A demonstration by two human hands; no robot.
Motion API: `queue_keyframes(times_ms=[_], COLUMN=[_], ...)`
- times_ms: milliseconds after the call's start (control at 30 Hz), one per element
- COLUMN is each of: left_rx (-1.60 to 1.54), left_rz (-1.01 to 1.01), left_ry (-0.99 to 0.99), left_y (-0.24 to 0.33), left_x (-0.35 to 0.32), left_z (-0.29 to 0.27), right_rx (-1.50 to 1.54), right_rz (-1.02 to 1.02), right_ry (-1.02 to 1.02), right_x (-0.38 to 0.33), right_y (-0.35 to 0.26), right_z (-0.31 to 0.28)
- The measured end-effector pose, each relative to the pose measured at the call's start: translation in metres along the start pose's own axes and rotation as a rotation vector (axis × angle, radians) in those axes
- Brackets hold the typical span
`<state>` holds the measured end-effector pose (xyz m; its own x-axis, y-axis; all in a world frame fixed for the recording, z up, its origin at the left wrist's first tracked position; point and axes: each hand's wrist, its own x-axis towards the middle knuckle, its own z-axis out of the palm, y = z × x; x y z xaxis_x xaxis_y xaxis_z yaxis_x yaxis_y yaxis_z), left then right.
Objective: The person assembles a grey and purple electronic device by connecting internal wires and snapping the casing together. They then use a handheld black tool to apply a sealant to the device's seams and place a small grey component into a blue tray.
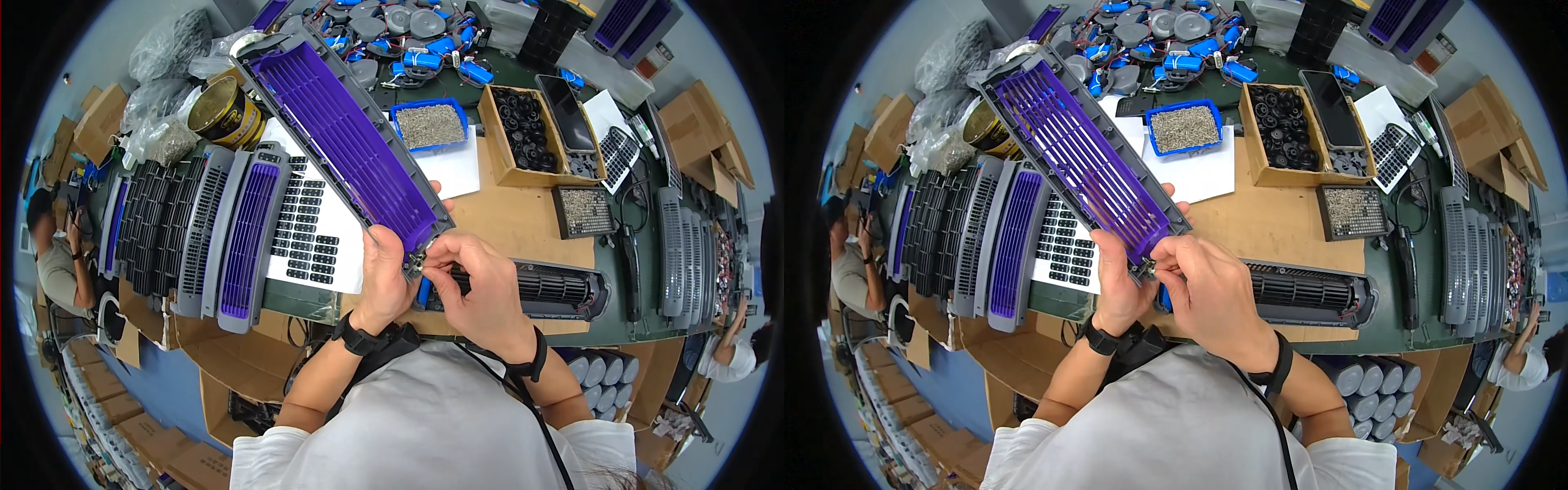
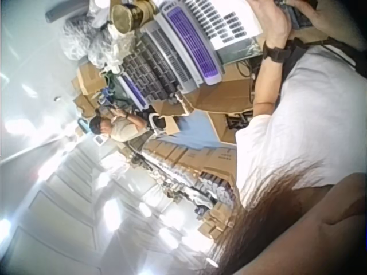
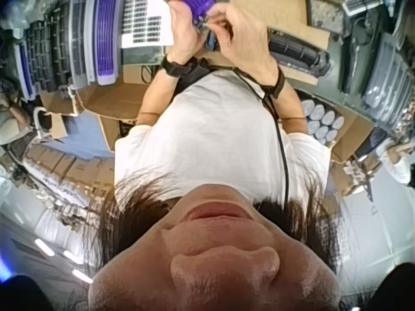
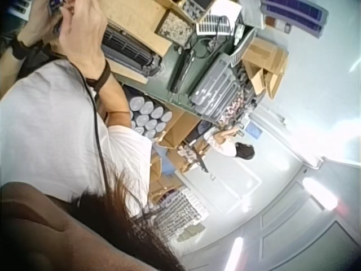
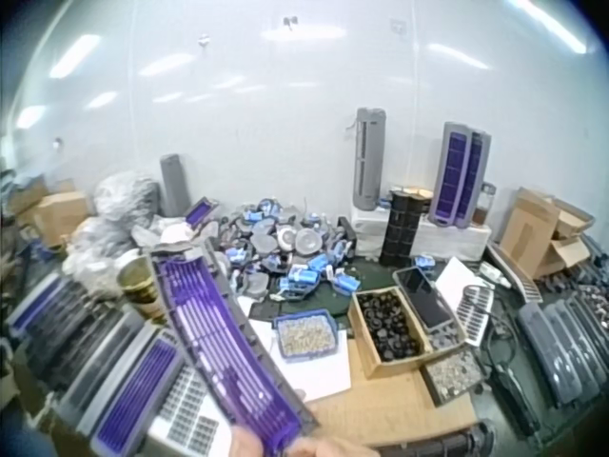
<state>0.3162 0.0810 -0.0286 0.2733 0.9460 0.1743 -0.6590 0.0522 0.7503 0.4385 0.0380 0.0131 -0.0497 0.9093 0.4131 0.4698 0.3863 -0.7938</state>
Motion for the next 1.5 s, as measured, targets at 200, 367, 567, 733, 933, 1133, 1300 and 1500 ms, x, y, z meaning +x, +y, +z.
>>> queue_keyframes(times_ms=[200,367,567,733,933,1133,1300,1500], left_rx=[0.149,0.163,0.162,0.143,0.127,0.125,0.136,0.149], left_rz=[0.029,0.048,0.043,0.040,0.069,0.074,0.044,0.060], left_ry=[0.011,0.005,0.007,0.020,0.012,0.019,0.025,0.019], left_y=[0.0028,0.0019,0.0002,-0.0013,-0.0012,0.0001,0.0010,0.0001], left_x=[-0.0012,-0.0012,-0.0024,-0.0029,-0.0029,-0.0038,-0.0015,-0.0010], left_z=[0.0041,0.0045,0.0031,0.0024,0.0024,0.0057,0.0041,0.0047], right_rx=[-0.121,-0.145,-0.089,-0.069,-0.143,-0.111,0.002,0.012], right_rz=[-0.061,-0.037,0.004,-0.001,-0.039,-0.022,0.051,0.028], right_ry=[-0.007,-0.040,-0.042,-0.047,-0.069,-0.067,-0.042,-0.001], right_x=[0.0001,-0.0013,-0.0040,-0.0042,-0.0034,0.0004,-0.0037,-0.0050], right_y=[-0.0012,-0.0060,-0.0043,-0.0034,-0.0080,-0.0050,-0.0018,-0.0004], right_z=[0.0011,-0.0001,0.0025,0.0031,0.0028,0.0066,0.0031,0.0058])
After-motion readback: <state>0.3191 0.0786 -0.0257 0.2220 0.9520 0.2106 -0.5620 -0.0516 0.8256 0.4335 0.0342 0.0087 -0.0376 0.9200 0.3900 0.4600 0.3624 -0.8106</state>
